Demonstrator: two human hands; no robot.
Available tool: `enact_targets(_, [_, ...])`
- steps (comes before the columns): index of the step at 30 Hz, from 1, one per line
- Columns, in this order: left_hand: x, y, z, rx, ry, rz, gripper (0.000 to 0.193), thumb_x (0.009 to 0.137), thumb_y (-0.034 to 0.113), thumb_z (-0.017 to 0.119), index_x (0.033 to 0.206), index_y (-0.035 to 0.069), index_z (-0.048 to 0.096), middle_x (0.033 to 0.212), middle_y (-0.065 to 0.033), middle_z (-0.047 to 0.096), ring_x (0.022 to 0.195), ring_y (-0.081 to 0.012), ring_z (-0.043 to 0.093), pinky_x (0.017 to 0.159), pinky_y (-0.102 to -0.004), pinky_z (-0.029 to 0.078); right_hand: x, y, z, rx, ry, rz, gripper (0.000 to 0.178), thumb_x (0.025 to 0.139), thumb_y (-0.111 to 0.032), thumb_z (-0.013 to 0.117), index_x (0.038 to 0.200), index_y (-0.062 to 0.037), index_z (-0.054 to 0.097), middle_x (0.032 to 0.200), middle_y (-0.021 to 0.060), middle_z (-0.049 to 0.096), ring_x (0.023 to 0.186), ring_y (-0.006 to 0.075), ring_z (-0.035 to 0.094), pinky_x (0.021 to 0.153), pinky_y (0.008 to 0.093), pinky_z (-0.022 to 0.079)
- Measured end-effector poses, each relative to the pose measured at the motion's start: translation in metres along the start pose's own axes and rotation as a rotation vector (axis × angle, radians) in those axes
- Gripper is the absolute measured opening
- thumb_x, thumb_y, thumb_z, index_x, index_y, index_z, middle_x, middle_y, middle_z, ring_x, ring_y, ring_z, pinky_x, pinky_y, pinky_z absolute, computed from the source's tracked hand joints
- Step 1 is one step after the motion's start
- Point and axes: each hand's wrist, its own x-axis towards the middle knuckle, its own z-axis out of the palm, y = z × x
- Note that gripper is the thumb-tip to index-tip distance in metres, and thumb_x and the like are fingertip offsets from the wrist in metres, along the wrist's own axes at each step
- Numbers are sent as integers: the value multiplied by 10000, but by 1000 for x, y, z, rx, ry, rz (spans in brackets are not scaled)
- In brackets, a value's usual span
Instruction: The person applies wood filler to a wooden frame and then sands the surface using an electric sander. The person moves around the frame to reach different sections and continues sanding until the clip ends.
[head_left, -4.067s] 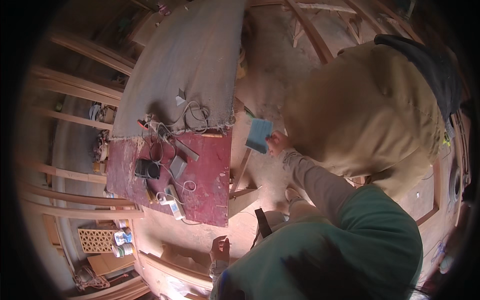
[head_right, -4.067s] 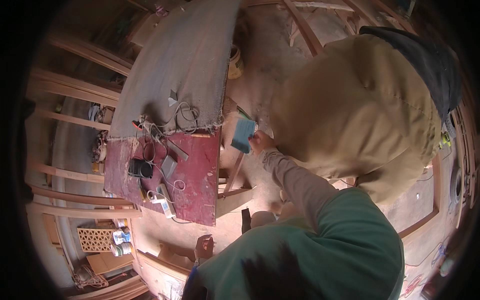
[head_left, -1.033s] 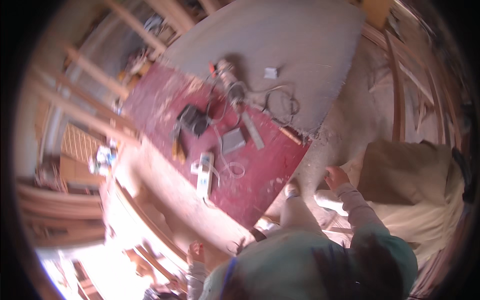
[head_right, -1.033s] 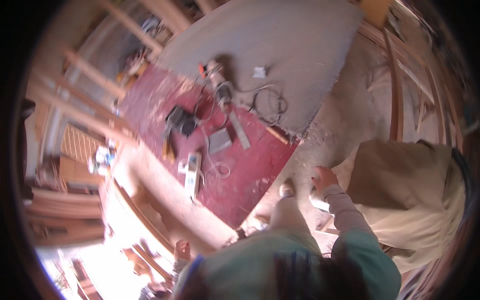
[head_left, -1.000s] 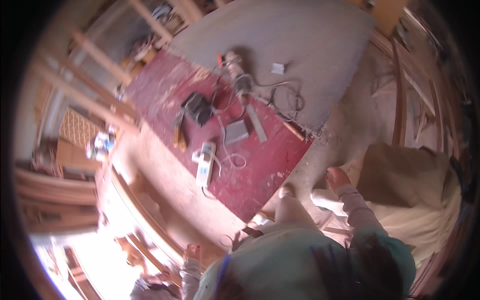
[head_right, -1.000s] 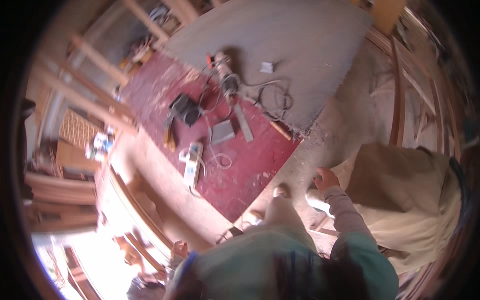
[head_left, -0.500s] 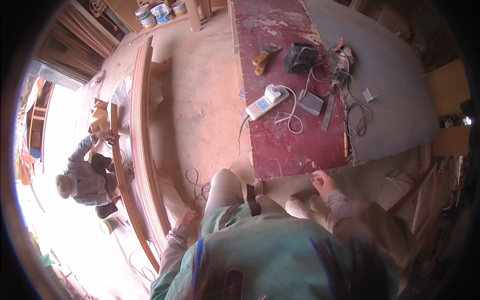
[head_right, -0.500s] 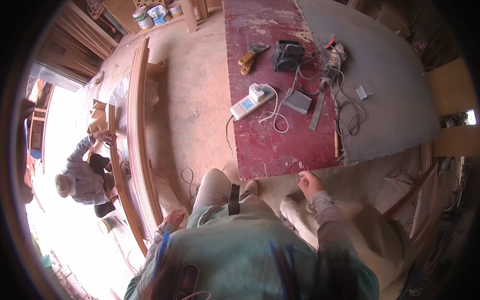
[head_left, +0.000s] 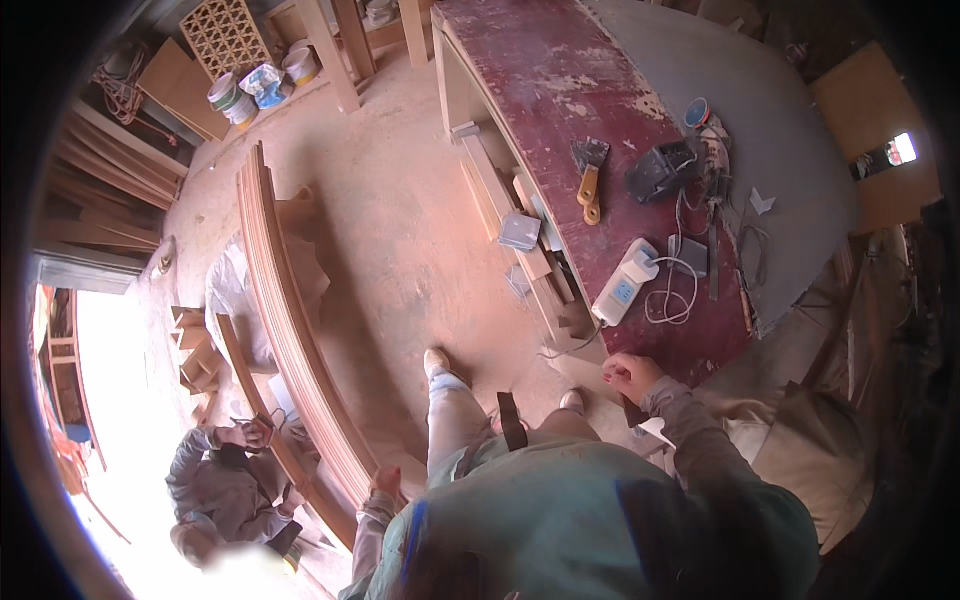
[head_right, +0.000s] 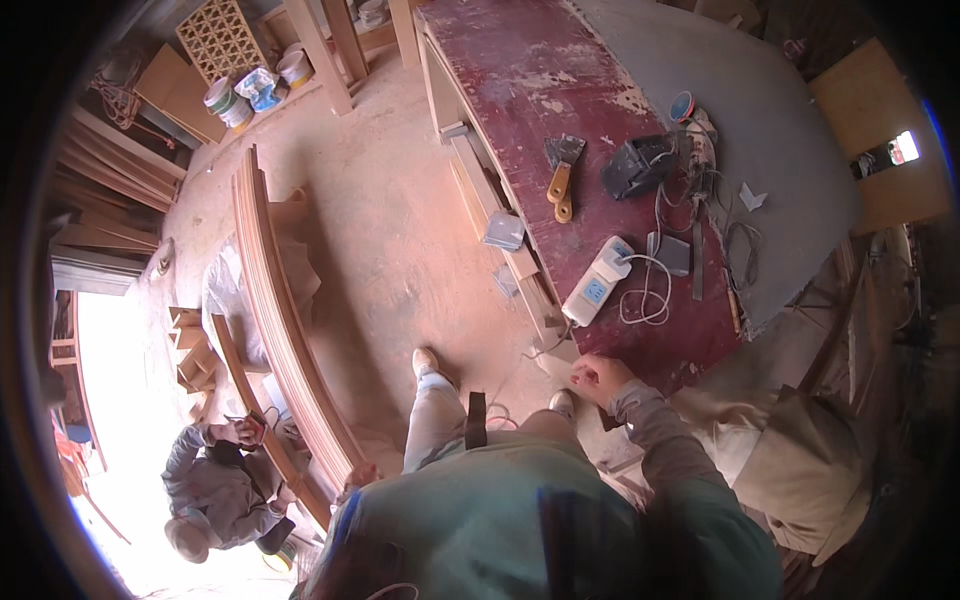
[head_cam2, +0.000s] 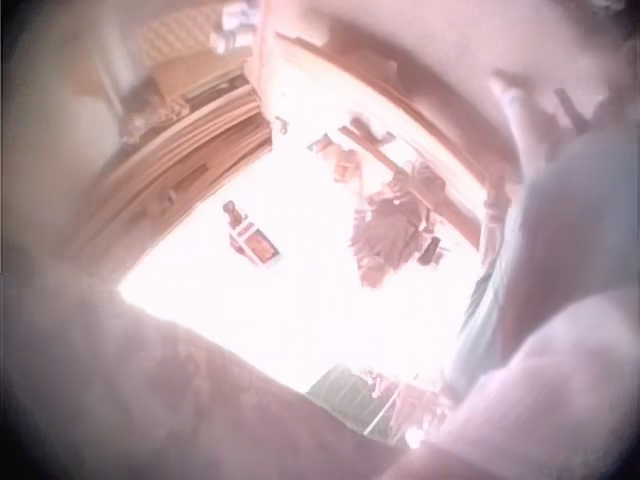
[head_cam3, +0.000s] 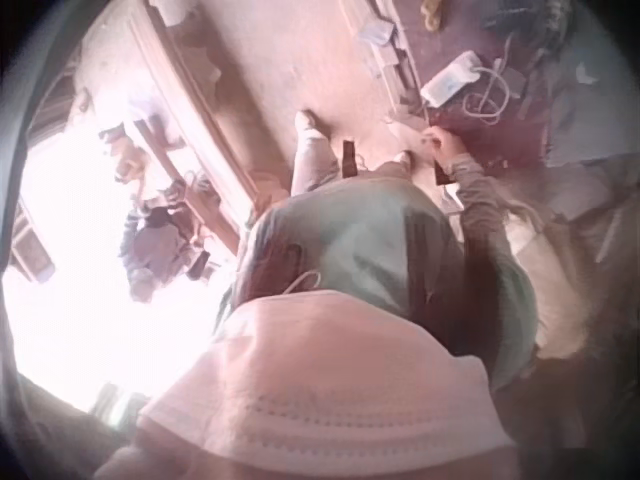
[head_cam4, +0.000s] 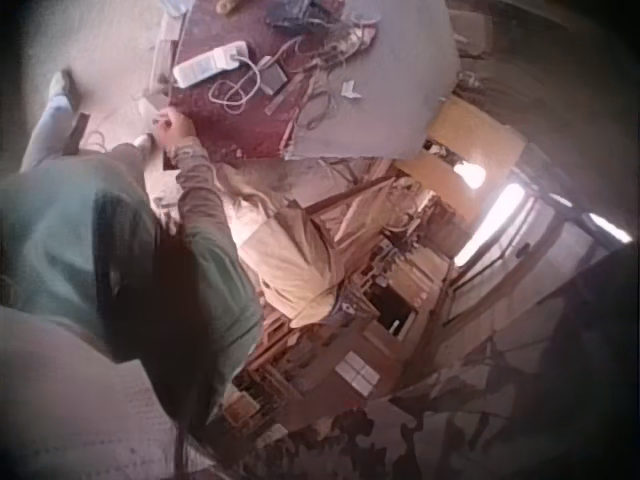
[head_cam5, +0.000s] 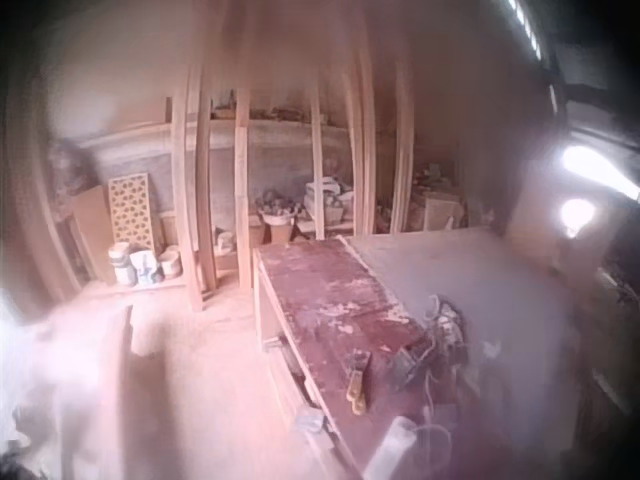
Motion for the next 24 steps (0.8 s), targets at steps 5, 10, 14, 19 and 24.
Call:
enact_targets(5, [52,101,-308,-1410,324,-84,426,972,380,527,1218,34,550,1015,-116,661,960,-206,639,832,-325,520,18,-25,11,-221,-113,328,214,813,-181,653,999,-77,630,858,144,677,780,273,667,692,361,523])
enact_targets(10, [82,14,-326,-1226,337,-133,324,976,260,535,1207,32,550,970,-87,650,910,-215,649,802,-313,537,81,-49,32,-261,-60,317,271,824,-285,681,1005,-86,645,873,131,682,802,257,668,724,364,516])
enact_targets(14, [118,42,-346,-619,65,-22,404,874,357,659,1125,46,599,914,-147,693,811,-240,685,700,-348,555,119,-65,25,-300,-87,446,348,834,-356,666,1061,-93,636,920,126,678,872,265,658,777,373,515])
enact_targets(19, [219,39,-380,-738,-126,157,486,858,392,677,1189,53,569,976,-179,692,877,-269,695,695,-375,572,194,-85,23,-271,-163,511,445,816,-422,670,1119,-101,609,961,127,663,904,289,641,808,396,508])
enact_targets(24, [336,78,-559,-584,139,183,410,874,332,672,1155,48,581,1014,-176,678,909,-255,680,779,-364,555,303,-110,-7,-267,-223,521,482,824,-468,642,1169,-136,588,1036,160,664,986,307,632,867,411,493])
